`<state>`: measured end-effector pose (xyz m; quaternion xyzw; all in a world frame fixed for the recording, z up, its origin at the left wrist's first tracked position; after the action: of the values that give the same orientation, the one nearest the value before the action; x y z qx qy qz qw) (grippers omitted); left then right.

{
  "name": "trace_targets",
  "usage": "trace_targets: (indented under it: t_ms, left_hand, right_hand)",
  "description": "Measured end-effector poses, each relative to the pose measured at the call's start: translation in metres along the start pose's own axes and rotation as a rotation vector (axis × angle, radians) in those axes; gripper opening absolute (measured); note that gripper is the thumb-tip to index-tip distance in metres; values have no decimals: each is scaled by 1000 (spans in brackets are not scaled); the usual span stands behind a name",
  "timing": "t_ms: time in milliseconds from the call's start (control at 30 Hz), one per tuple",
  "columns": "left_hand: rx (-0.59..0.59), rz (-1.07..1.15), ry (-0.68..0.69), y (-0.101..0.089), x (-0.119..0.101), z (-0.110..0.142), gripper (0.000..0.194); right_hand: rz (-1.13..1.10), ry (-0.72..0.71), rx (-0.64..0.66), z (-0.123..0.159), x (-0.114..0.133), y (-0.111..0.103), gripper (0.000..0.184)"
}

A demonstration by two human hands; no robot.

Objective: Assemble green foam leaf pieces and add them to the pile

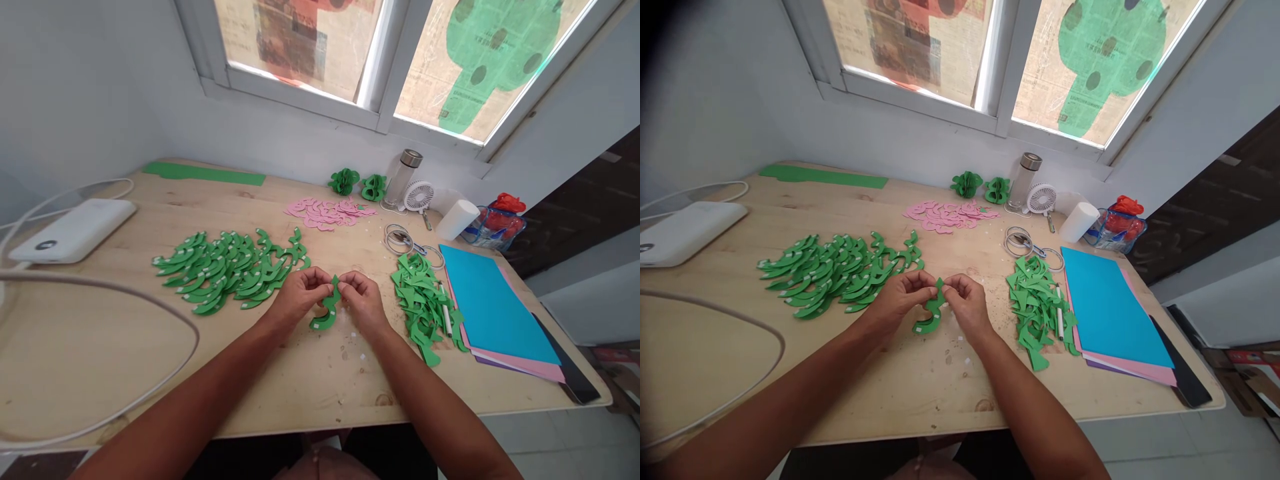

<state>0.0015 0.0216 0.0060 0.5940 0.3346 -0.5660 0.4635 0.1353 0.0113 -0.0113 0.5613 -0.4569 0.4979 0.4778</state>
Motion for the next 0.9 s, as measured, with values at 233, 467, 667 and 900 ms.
trace_targets:
  t_ms: [233,467,667,900]
  left_hand:
    - [22,10,0,0,2,0,14]
    - [17,16,-18,0,1,0,14]
    - [-1,28,-13,0,0,0,14]
    - [11,29,-14,-1,2,-1,14]
  right_hand:
    - [-28,12,-20,-1,-4,0,8]
    - [-99,18,12,-1,-3,0,9]
    - [-80,14,-3,-1,-3,1,7]
    - [-43,13,-1,0,-3,0,12]
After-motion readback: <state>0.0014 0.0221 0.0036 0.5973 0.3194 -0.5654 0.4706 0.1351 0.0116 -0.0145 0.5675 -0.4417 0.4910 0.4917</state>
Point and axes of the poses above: each hand's wrist, its own z-axis away from the middle knuckle, its own y-axis out of the palm, x = y × z, the point moved 1 cm from there along -z, towards the middle knuckle, and after that the axes turned 8 degrees about x, right-handed, at the moved point
